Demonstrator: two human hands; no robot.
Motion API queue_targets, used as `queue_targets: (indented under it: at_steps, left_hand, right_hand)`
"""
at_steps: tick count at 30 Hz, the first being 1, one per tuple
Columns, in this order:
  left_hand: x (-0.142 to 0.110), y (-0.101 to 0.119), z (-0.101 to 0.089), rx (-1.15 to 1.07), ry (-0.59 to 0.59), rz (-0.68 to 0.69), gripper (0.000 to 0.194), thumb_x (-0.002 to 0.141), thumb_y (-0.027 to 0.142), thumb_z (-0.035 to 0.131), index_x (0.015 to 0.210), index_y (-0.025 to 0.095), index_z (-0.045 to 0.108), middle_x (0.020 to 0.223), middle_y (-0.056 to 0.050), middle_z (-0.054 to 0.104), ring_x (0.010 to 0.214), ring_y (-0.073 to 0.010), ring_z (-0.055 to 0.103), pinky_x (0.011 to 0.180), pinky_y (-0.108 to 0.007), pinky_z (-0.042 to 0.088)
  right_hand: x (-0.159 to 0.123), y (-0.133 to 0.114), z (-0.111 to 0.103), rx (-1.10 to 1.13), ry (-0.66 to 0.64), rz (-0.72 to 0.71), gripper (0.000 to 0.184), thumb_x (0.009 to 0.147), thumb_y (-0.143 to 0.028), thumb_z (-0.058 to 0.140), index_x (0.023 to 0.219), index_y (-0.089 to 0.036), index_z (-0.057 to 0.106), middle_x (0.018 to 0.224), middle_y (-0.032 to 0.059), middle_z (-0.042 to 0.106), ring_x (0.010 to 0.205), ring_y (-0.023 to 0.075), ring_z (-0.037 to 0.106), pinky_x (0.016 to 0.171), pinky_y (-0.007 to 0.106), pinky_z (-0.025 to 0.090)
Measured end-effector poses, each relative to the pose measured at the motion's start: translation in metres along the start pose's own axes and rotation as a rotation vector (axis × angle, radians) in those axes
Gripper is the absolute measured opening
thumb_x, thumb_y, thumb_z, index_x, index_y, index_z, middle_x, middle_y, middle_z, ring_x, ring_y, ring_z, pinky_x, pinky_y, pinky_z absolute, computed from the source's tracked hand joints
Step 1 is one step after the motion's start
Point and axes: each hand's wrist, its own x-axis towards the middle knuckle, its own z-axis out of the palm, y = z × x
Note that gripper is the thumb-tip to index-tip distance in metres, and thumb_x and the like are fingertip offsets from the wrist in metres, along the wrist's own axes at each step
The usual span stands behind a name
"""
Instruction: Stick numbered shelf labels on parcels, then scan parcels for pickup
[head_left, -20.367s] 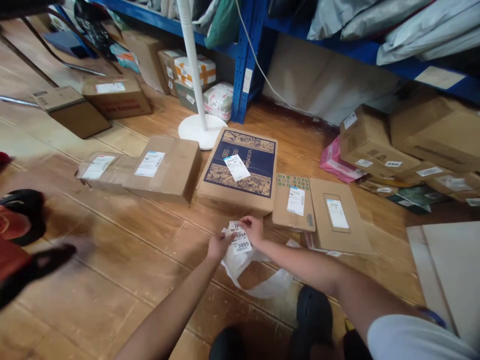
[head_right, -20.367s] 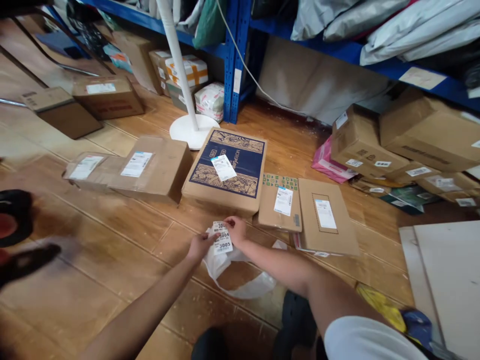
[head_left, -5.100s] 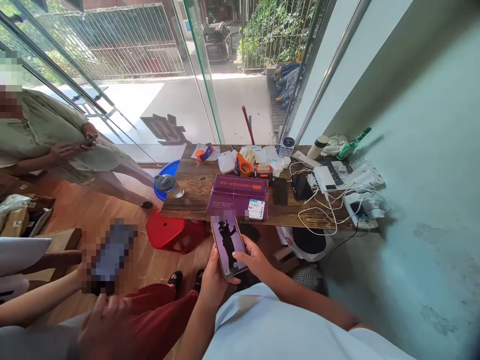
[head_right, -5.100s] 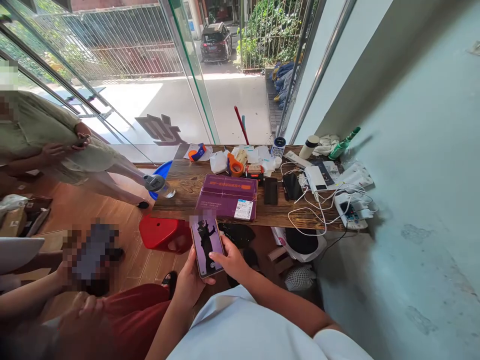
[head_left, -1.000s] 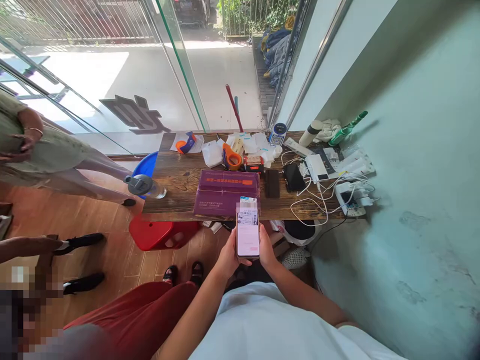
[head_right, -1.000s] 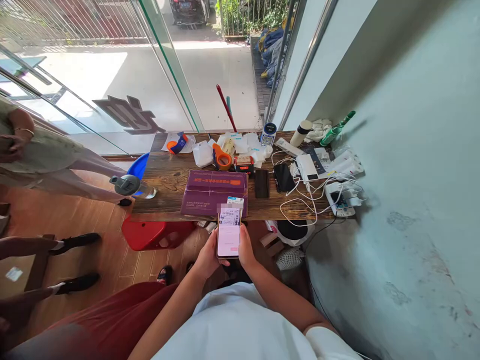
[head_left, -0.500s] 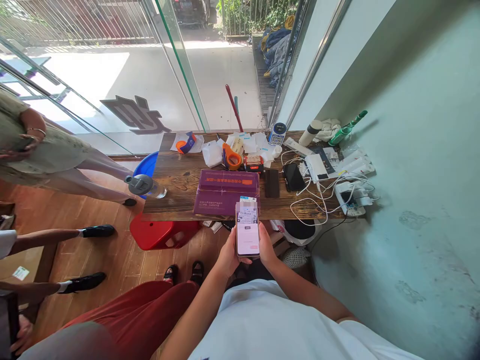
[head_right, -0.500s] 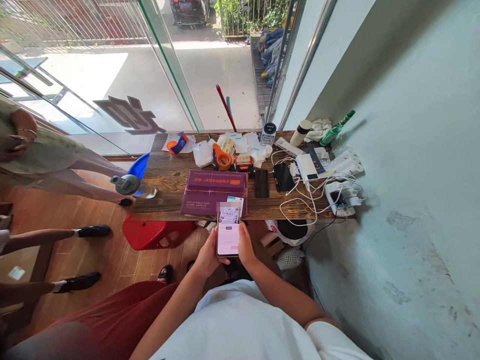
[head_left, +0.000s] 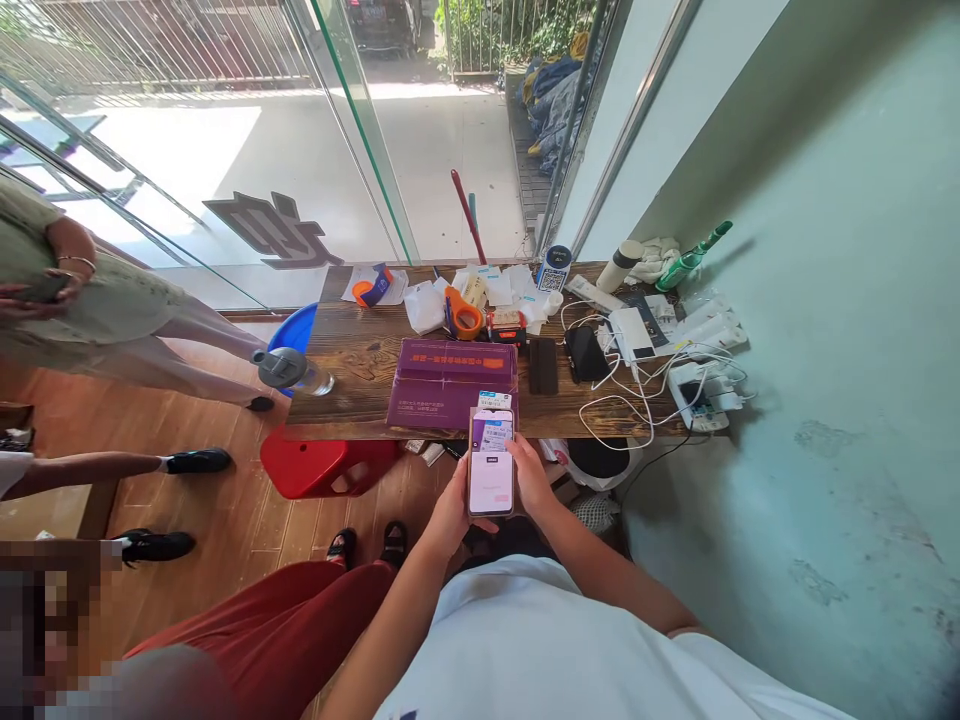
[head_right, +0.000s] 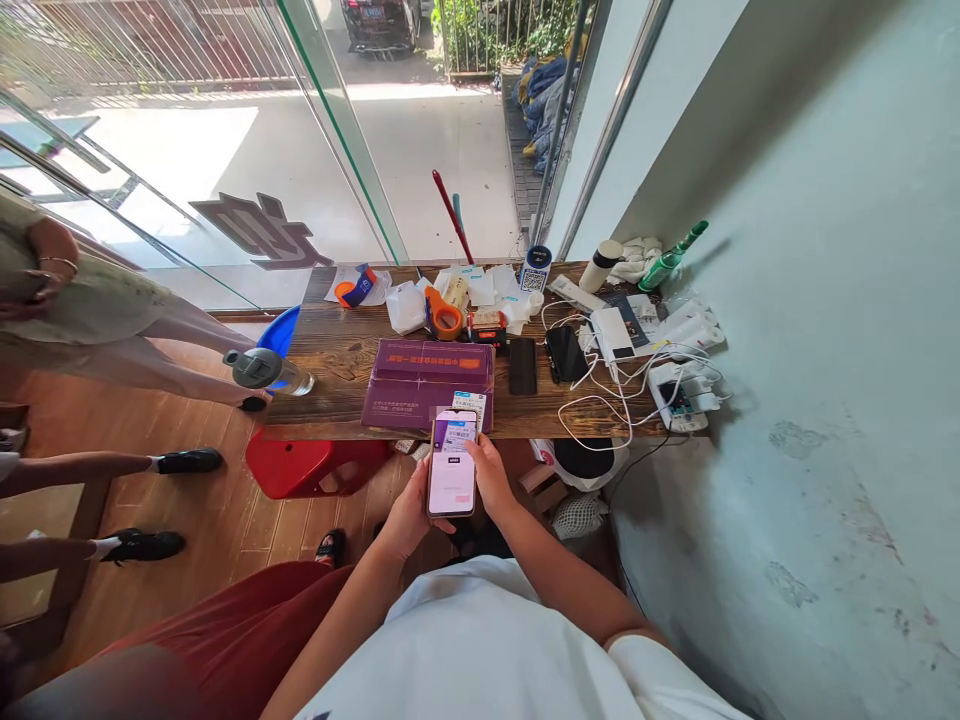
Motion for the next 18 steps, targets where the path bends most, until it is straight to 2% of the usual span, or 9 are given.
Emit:
queue_targets:
  at_steps: [4,7,9,11,13,15,18]
  left_hand:
    - [-0.010,-0.001,-0.004,0.115,-0.014,0.007,0.067,0.086,0.059,0.050,0.146,0.031,0.037,0.128,-0.011,0.062,0.088,-0.0292,0.069,0.040,-0.032,0.057]
    - [-0.016,-0.005,-0.006,0.115,-0.013,0.022,0.065,0.085,0.055,0.055,0.144,0.032,0.040,0.134,-0.009,0.059,0.091,-0.0281,0.069,0.042,-0.027,0.056]
    - [-0.020,-0.008,-0.007,0.097,-0.014,0.028,0.065,0.085,0.052,0.058,0.144,0.031,0.041,0.135,-0.010,0.058,0.090,-0.0264,0.069,0.044,-0.023,0.055]
    - [-0.024,-0.010,-0.008,0.085,-0.017,0.029,0.066,0.085,0.052,0.058,0.145,0.031,0.040,0.134,-0.011,0.058,0.089,-0.0256,0.069,0.043,-0.021,0.054]
    - [-0.028,-0.010,-0.009,0.070,-0.028,0.036,0.067,0.086,0.055,0.053,0.146,0.032,0.036,0.132,-0.012,0.059,0.089,-0.0254,0.068,0.041,-0.020,0.052]
    - [-0.033,-0.008,-0.011,0.026,-0.067,0.053,0.066,0.088,0.060,0.045,0.147,0.033,0.033,0.129,-0.012,0.059,0.089,-0.0250,0.067,0.040,-0.019,0.050]
    - [-0.044,-0.002,-0.018,-0.072,-0.170,0.092,0.067,0.088,0.065,0.037,0.146,0.032,0.033,0.124,-0.013,0.061,0.088,-0.0249,0.066,0.043,-0.021,0.051]
  right_hand:
    - [0.006,-0.012,0.009,-0.020,0.060,-0.042,0.041,0.068,-0.041,0.077,0.101,-0.021,0.063,0.092,0.0018,0.072,0.076,0.0184,0.066,0.072,0.031,0.051]
    - [0.005,-0.010,0.015,-0.064,0.152,-0.076,0.040,0.064,-0.038,0.082,0.096,-0.020,0.066,0.094,0.0023,0.072,0.081,0.0175,0.065,0.075,0.029,0.050]
    - [0.004,-0.007,0.018,-0.073,0.189,-0.074,0.040,0.063,-0.040,0.083,0.093,-0.020,0.067,0.091,0.0025,0.073,0.079,0.0179,0.065,0.074,0.030,0.050]
    - [0.002,-0.005,0.022,-0.055,0.194,-0.069,0.040,0.069,-0.048,0.077,0.095,-0.020,0.067,0.090,0.0034,0.073,0.079,0.0194,0.066,0.074,0.031,0.051]
    - [-0.001,-0.007,0.025,0.033,0.116,-0.014,0.048,0.077,-0.060,0.063,0.099,-0.018,0.068,0.092,0.0057,0.074,0.083,0.0224,0.068,0.076,0.034,0.052]
    - [-0.007,-0.010,0.029,0.161,-0.043,0.099,0.056,0.079,-0.066,0.055,0.102,-0.017,0.068,0.092,0.0075,0.074,0.087,0.0259,0.069,0.078,0.039,0.053]
    - [-0.028,-0.009,0.038,0.280,-0.252,0.292,0.060,0.074,-0.067,0.061,0.105,-0.015,0.068,0.092,0.0089,0.075,0.091,0.0293,0.069,0.084,0.045,0.053]
